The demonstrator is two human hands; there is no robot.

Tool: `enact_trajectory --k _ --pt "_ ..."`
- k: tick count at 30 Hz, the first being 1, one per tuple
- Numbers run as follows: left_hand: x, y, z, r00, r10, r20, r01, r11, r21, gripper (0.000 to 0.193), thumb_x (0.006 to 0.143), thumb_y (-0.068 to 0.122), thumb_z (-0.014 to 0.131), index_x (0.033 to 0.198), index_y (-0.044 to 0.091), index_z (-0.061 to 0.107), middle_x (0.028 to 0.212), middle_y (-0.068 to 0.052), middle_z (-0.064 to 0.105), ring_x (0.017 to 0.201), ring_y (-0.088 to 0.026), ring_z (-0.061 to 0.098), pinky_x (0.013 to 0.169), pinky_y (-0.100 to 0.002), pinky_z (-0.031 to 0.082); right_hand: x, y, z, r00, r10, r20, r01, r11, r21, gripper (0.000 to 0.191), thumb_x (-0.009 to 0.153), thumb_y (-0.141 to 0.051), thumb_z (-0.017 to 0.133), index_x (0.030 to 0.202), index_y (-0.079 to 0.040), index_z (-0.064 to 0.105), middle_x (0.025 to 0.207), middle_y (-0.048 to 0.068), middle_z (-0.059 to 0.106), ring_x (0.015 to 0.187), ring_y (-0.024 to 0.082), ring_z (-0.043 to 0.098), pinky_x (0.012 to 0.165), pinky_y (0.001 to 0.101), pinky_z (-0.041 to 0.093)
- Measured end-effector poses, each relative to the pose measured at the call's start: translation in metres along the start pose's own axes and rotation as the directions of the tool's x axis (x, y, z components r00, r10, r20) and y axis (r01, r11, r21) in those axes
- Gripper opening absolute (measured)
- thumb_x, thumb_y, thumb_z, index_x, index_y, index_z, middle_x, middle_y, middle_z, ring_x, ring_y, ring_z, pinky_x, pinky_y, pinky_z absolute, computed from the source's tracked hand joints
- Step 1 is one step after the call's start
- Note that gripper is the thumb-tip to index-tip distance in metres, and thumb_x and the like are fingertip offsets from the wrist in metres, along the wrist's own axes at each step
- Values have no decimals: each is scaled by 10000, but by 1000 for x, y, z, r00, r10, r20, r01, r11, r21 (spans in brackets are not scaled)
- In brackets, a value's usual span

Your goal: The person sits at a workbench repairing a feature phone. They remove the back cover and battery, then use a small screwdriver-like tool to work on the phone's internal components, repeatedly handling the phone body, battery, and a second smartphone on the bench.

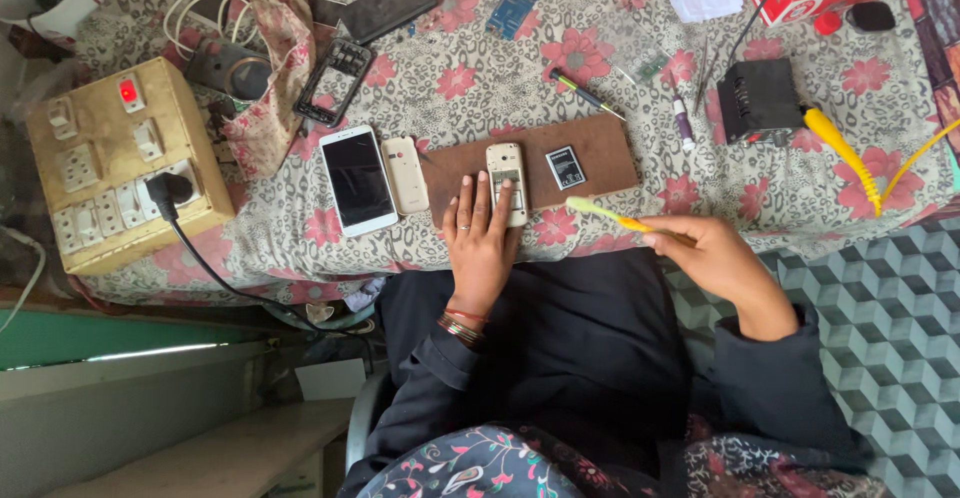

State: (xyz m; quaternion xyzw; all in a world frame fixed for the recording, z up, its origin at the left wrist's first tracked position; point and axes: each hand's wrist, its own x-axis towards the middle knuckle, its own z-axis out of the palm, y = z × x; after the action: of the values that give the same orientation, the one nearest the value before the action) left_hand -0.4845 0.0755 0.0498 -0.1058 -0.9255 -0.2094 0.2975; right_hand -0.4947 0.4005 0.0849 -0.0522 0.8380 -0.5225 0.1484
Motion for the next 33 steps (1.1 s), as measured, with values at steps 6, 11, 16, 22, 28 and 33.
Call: enact_trajectory --k 6,11,16,22,28,33 --pt "0 4 -3 1000 -26 -8 26 999 34 618 972 438 710 1493 144 557 1580 -155 476 1481 -355 424 1176 -544 335 14 21 -5 1000 22 -12 -18 975 221 324 961 -111 693 1272 -26 721 780 -52 604 662 29 474 561 204 381" --pt "-1 1 3 999 -35 -38 37 999 31 627 946 456 728 1485 177 570 1571 -135 494 1469 -342 445 1167 -533 351 14 24 -6 998 45 -45 -30 958 284 336 966 -110 691 1291 -28 715 803 -58 604 661 26 461 566 199 372" --pt "-3 -4 7 998 0 -63 3 999 53 674 917 465 758 1494 172 568 1569 -125 501 1444 -339 469 1134 -516 375 16 25 -6 992 66 -107 -30 952 306 335 971 -102 694 1294 -12 707 831 -50 615 691 21 477 580 197 379" --pt "-4 -3 10 996 16 -88 -9 997 71 668 913 445 777 1489 175 573 1563 -112 511 1431 -335 486 1120 -506 383 17 21 -9 989 25 -148 39 908 418 331 993 -102 675 1308 -5 699 860 -28 640 680 28 480 587 188 379" --pt "-5 -3 9 995 17 -95 -12 998 56 648 906 415 793 1472 173 591 1552 -111 528 1426 -327 494 1117 -501 383 20 23 -9 968 66 -241 34 920 389 304 1012 -118 663 1289 4 690 917 -23 669 722 25 531 604 183 409" --pt "-5 -2 10 995 23 -97 -17 998 59 656 904 421 796 1472 166 591 1550 -114 528 1428 -328 493 1113 -501 381 24 31 -7 963 67 -260 46 913 405 303 1009 -127 676 1284 -1 696 906 -20 665 703 24 519 581 187 399"
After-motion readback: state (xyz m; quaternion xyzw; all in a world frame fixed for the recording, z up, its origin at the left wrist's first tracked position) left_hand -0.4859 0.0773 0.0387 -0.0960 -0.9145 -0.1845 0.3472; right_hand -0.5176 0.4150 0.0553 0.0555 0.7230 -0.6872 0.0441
